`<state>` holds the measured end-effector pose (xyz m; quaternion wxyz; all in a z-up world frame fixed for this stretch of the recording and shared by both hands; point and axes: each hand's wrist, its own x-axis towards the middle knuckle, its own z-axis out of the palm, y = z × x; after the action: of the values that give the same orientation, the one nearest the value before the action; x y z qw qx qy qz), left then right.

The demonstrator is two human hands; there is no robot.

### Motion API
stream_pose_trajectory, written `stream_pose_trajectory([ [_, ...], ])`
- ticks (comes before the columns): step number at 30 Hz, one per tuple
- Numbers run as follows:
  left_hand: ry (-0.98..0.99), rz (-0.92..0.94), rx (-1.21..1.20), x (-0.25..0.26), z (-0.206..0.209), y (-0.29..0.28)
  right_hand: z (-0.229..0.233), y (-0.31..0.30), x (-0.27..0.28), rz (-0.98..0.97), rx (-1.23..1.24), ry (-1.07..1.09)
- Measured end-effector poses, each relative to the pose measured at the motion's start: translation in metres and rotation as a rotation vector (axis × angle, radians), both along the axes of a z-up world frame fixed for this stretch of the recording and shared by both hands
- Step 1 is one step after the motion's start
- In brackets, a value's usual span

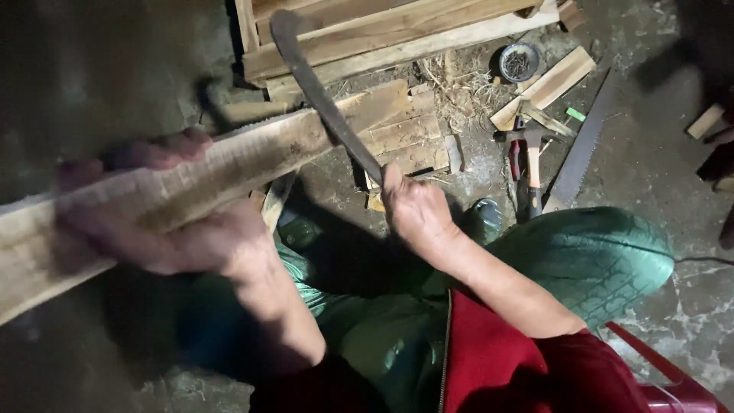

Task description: Cutting a wooden plank to size using a hand saw while sitting on the floor of a workshop.

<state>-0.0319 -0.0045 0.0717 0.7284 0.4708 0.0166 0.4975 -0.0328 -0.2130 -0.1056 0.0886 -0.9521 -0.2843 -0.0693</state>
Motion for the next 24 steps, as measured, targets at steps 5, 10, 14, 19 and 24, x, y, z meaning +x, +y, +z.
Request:
stream_pose_trajectory([
  [5,-0.05,-0.094,0.116,-0.041,0.013,0.029,0.07,-0.02,0.041,-0.756,0.633,1.01],
  [10,-0.041,-0.112,0.124,-0.049,0.016,0.025,0.021,-0.011,0.0,-0.177,-0.078,0.231],
  [14,-0.046,-0.124,0.137,-0.052,0.023,0.024,0.091,-0.016,0.037,-0.78,0.743,1.118],
  [19,-0.024,-0.113,0.144,-0.059,0.023,0.026,0.033,-0.017,0.01,-0.52,0.387,0.835],
  [24,-0.02,-0.132,0.152,-0.063,0.027,0.026,0.037,-0.013,-0.001,-0.12,-0.049,0.422],
])
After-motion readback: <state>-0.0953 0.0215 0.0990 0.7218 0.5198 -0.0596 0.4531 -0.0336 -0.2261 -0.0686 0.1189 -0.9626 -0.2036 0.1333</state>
